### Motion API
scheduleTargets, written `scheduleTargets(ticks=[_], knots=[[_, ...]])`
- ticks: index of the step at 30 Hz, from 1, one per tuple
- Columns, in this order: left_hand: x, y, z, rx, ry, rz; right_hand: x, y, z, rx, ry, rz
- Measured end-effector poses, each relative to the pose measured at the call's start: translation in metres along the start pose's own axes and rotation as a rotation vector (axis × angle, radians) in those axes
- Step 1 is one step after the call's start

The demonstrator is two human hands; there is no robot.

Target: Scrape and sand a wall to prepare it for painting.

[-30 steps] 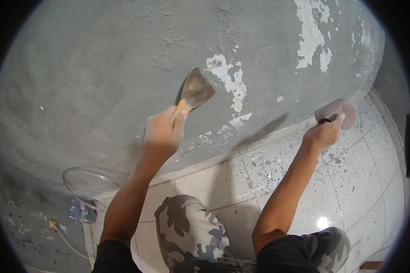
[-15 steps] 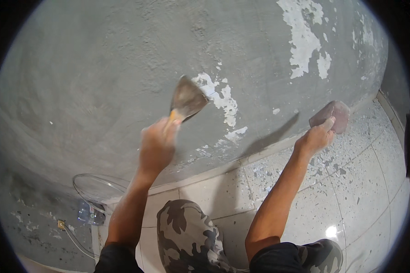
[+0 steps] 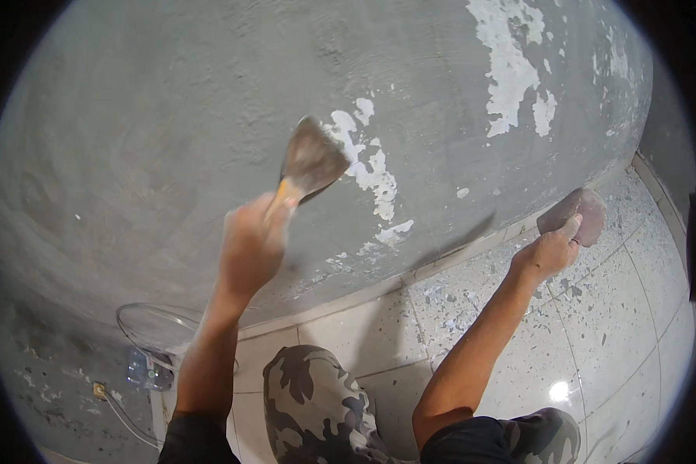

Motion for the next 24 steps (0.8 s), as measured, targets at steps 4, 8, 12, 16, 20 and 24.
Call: scheduleTargets(ticks=[4, 8, 12, 16, 20, 24], knots=[[-0.046, -0.05, -0.038, 0.076, -0.032, -0.002, 0.002, 0.015, -0.012, 0.069, -0.019, 0.011], [-0.065, -0.052, -0.046, -0.076, -0.107, -0.168, -0.005, 0.021, -0.032, 0.031, 0.045, 0.005], [-0.023, -0.018, 0.007, -0.144, -0.051, -0.169, 0.007, 0.031, -0.041, 0.061, 0.219, 0.077], [-0.05, -0.042, 0.008, 0.053, -0.148, 0.023, -0.004, 0.031, -0.035, 0.139, 0.219, 0.114], [-0.084, -0.083, -0.036, 0.048, -0.207, -0.251, 0.001, 0.038, -0.028, 0.077, 0.214, 0.141], [-0.091, -0.081, -0.028, 0.165, -0.191, -0.095, 0.011, 0.029, -0.021, 0.045, 0.173, 0.075]])
Point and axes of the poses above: each hand's wrist, its own y-axis away from the middle knuckle, its own z-axis out of the back of the hand, x = y × z, the point moved 3 cm from there along -y, towards the middle knuckle
